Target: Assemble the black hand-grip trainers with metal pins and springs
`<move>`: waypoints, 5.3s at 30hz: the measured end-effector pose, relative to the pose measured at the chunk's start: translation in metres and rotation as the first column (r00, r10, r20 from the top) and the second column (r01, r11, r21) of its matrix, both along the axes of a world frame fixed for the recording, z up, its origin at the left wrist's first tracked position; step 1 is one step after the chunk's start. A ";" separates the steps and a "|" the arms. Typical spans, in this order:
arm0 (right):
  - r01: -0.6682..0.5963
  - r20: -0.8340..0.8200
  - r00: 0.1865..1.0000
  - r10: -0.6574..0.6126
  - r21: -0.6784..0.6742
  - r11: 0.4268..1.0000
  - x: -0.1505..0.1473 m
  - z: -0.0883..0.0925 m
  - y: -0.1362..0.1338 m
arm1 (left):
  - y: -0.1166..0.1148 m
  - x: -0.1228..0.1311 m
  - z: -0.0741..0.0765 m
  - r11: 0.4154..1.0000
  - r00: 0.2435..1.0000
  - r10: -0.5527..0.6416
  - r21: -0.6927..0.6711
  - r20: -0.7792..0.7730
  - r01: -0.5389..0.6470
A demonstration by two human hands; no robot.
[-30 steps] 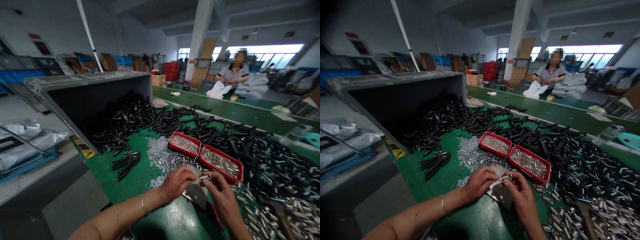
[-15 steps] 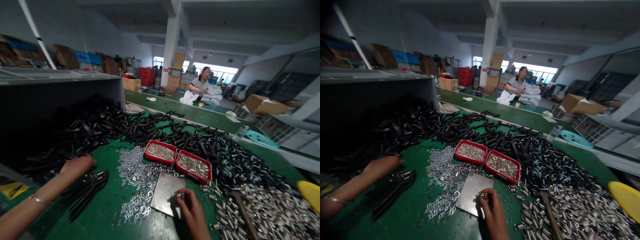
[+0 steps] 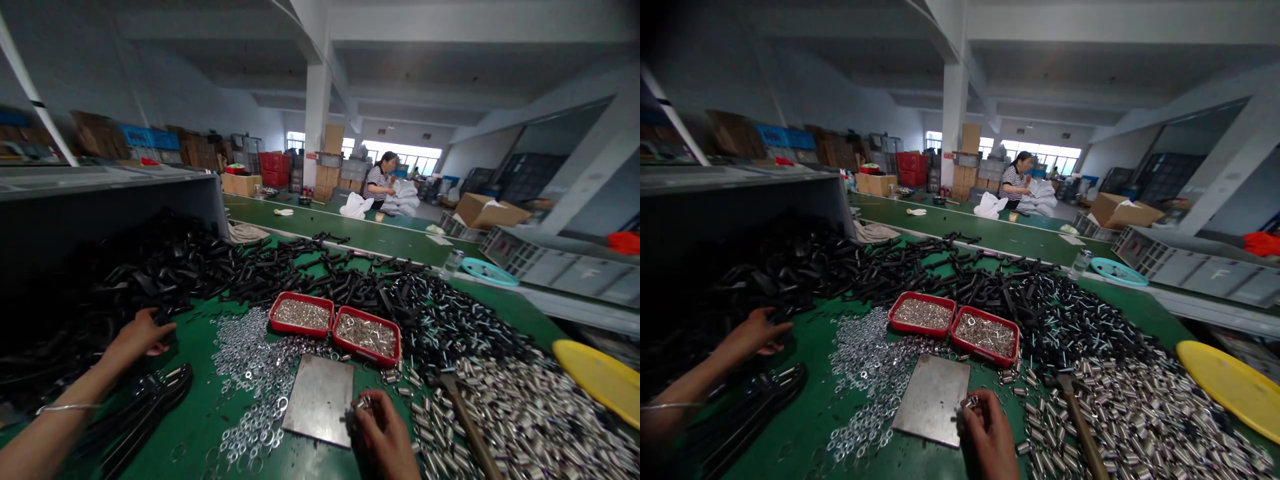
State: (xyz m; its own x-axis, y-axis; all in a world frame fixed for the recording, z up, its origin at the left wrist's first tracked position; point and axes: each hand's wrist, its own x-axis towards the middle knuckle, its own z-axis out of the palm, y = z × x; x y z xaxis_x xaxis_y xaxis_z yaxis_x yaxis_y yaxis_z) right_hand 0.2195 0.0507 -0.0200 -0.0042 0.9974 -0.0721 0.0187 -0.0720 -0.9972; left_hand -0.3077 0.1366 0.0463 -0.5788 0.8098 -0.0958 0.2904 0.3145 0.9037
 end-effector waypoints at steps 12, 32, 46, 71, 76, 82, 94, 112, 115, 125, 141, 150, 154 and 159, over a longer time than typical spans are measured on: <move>-0.034 -0.139 0.990 0.032 -0.015 0.999 -0.011 0.019 0.004 | -0.068 0.272 -0.027 0.839 0.514 -0.522 0.302 0.681 0.452; -0.308 -0.218 0.933 0.287 -0.067 0.949 -0.014 0.023 0.003 | -0.089 0.325 -0.054 0.466 0.214 -0.689 0.196 0.692 0.863; -0.303 -0.224 0.925 0.308 0.056 0.951 -0.028 0.036 0.000 | -0.095 0.321 -0.052 0.507 0.221 -0.716 0.276 0.662 0.816; -0.280 -0.129 0.954 0.272 -0.052 0.959 -0.027 0.030 -0.008 | -0.100 0.319 -0.042 0.686 0.602 -0.679 0.073 0.420 0.724; -0.415 0.023 0.909 0.416 -0.043 0.909 -0.020 0.044 -0.011 | -0.102 0.317 -0.039 0.653 0.584 -0.719 0.076 0.377 0.754; -0.463 -0.091 0.886 0.455 -0.113 0.879 -0.025 0.045 -0.005 | -0.103 0.318 -0.044 0.612 0.571 -0.780 0.121 0.257 0.781; -0.341 0.107 0.937 0.333 0.071 0.937 -0.028 0.039 0.007 | -0.106 0.318 -0.034 0.435 0.288 -0.818 0.207 0.497 0.876; -0.384 0.990 0.138 -0.023 0.074 0.920 0.053 0.010 0.037 | -0.042 0.310 -0.035 0.763 0.646 -0.635 0.213 0.424 0.610; -0.321 0.893 0.443 -0.080 0.242 0.916 0.049 0.016 0.039 | -0.041 0.318 -0.039 0.831 0.782 -0.555 0.235 0.284 0.505; -0.203 -0.532 0.846 0.025 -0.278 0.939 -0.045 0.028 0.024 | -0.046 0.333 -0.039 0.770 0.808 -0.589 0.318 0.022 0.553; -0.244 0.416 0.908 0.051 0.425 0.871 -0.036 0.013 0.025 | -0.049 0.336 -0.036 0.785 0.785 -0.603 0.278 0.144 0.553; -0.584 0.900 0.435 0.040 0.248 0.773 0.032 0.011 0.034 | -0.031 0.333 -0.062 0.880 0.713 -0.473 0.238 0.517 0.412; -0.247 0.992 0.075 -0.103 0.119 0.962 0.115 0.018 0.072 | -0.025 0.332 -0.063 0.913 0.701 -0.407 0.260 0.586 0.313; -0.222 1.000 -0.008 -0.022 0.020 0.975 0.155 0.018 0.122 | -0.029 0.348 -0.064 0.893 0.628 -0.444 0.258 0.639 0.369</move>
State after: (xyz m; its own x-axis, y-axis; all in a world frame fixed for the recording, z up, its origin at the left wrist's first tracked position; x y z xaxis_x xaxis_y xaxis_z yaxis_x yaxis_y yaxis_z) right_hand 0.3745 0.1731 -0.0017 -0.1513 0.9884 0.0168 0.9881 0.1507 0.0298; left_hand 0.0401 0.1072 -0.0176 0.0014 0.9730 -0.2308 -0.3210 0.2190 0.9214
